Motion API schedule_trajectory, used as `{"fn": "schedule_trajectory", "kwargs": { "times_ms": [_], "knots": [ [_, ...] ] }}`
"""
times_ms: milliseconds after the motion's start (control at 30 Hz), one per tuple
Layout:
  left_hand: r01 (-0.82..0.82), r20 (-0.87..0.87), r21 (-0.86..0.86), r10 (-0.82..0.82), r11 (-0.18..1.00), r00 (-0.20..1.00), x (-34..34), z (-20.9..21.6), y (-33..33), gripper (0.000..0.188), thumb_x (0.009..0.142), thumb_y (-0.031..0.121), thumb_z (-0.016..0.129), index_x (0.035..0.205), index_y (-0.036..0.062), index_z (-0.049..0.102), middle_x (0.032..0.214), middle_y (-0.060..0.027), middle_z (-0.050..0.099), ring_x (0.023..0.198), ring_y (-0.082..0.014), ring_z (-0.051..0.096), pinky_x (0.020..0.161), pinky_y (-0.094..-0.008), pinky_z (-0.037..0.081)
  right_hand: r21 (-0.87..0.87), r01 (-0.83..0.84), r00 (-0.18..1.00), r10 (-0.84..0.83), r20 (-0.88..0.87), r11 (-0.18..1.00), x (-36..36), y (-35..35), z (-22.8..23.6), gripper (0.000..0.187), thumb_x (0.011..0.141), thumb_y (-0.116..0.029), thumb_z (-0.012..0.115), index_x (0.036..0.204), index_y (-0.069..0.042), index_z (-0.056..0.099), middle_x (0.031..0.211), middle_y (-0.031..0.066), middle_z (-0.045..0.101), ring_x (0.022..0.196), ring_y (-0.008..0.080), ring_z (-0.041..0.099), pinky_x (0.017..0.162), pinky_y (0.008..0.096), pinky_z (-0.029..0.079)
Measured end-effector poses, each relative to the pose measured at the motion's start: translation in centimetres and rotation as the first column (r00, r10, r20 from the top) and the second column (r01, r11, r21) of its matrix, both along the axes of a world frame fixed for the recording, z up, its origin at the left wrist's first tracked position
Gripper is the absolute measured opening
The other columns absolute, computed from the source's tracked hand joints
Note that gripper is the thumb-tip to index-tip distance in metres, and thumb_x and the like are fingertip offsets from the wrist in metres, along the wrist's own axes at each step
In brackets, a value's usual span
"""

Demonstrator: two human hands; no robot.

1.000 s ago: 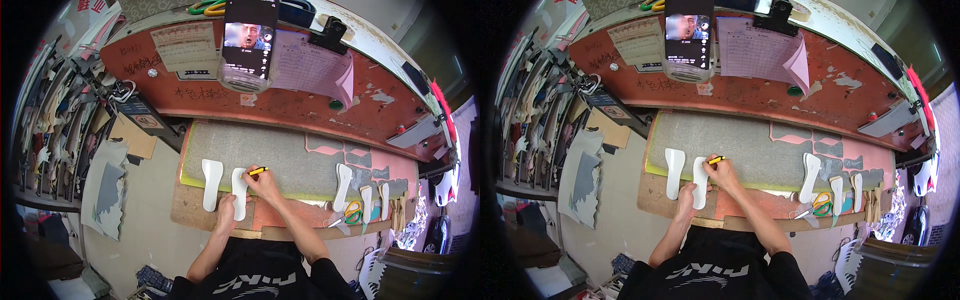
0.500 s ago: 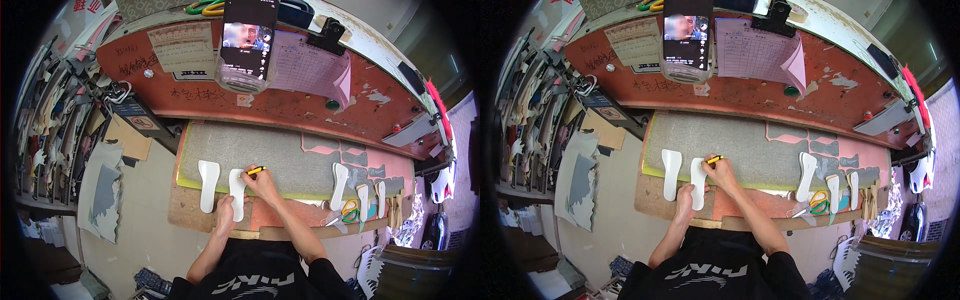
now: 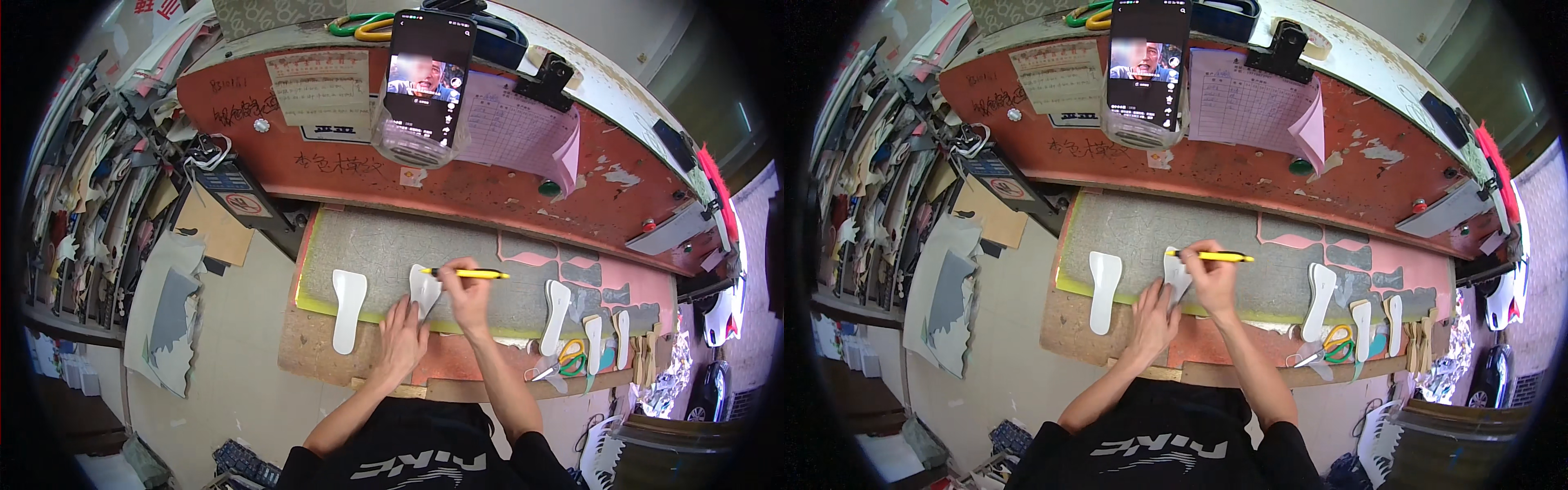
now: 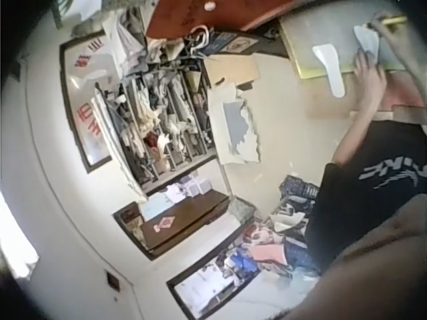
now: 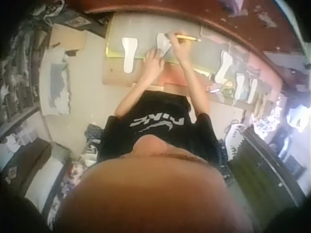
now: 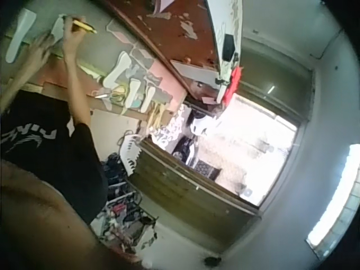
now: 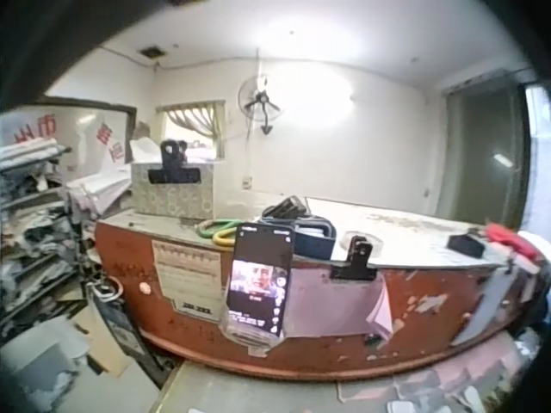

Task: The person assembles shoe insoles by applying adhesive tape to pink foam pieces and attaching them to white insole bases. They then mark the white insoles with a yellow pen and bundle the finished components together with a rubber band.

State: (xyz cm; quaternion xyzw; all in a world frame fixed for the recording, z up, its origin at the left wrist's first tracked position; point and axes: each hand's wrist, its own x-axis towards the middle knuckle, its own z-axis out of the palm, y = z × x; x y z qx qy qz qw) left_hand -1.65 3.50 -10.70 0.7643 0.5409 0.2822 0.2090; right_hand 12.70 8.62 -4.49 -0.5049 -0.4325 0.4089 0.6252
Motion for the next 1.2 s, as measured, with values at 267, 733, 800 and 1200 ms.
{"fn": "schedule_trajectory", "kwargs": {
  "times_ms": [267,733,800,1200],
  "knots": [
    [-0.295,-0.186,0.085,0.306,0.952,0.934,-8.6,-0.7,0.2,0.048,0.078,0.004,0.068,0.124,-0.0029,0.058,0.138,-0.0245,0.045,0.131,-0.0424,0.04,0.107,-0.0522,0.035,-0.121,-0.287,0.906,0.311,0.287,0.95,-9.2,4.5,-6.4,0.016,0.089,-0.017,0.07,0.087,-0.001,0.068,0.067,-0.0014,0.059,0.06,0.0059,0.051,0.053,0.0252,0.04],
    [-0.277,-0.111,0.036,0.279,0.96,0.954,-9.6,-1.6,1.0,0.048,0.076,0.002,0.07,0.122,-0.0087,0.059,0.135,-0.0249,0.05,0.128,-0.0418,0.045,0.107,-0.0487,0.041,-0.207,-0.341,0.787,0.399,0.47,0.917,-11.2,5.1,-7.5,0.022,0.087,-0.019,0.068,0.085,0.002,0.068,0.059,0.0111,0.058,0.051,0.0145,0.053,0.051,0.0339,0.044],
    [-0.278,-0.109,0.033,0.279,0.96,0.954,-9.5,-1.7,1.0,0.049,0.077,0.002,0.071,0.123,-0.0087,0.059,0.135,-0.0248,0.05,0.128,-0.0416,0.045,0.108,-0.049,0.041,-0.216,-0.352,0.783,0.413,0.466,0.911,-11.0,5.3,-7.5,0.022,0.087,-0.019,0.068,0.085,0.002,0.069,0.059,0.0108,0.057,0.052,0.0141,0.052,0.051,0.0336,0.044],
    [-0.279,-0.135,0.038,0.281,0.96,0.95,-9.2,-1.7,1.1,0.048,0.078,0.0,0.069,0.123,-0.0084,0.057,0.135,-0.0245,0.05,0.127,-0.0412,0.045,0.107,-0.0497,0.041,-0.248,-0.33,0.812,0.408,0.417,0.911,-10.0,5.4,-8.3,0.018,0.089,-0.017,0.069,0.085,0.0,0.067,0.067,0.0017,0.06,0.061,0.007,0.051,0.054,0.026,0.041]
  ]
}}
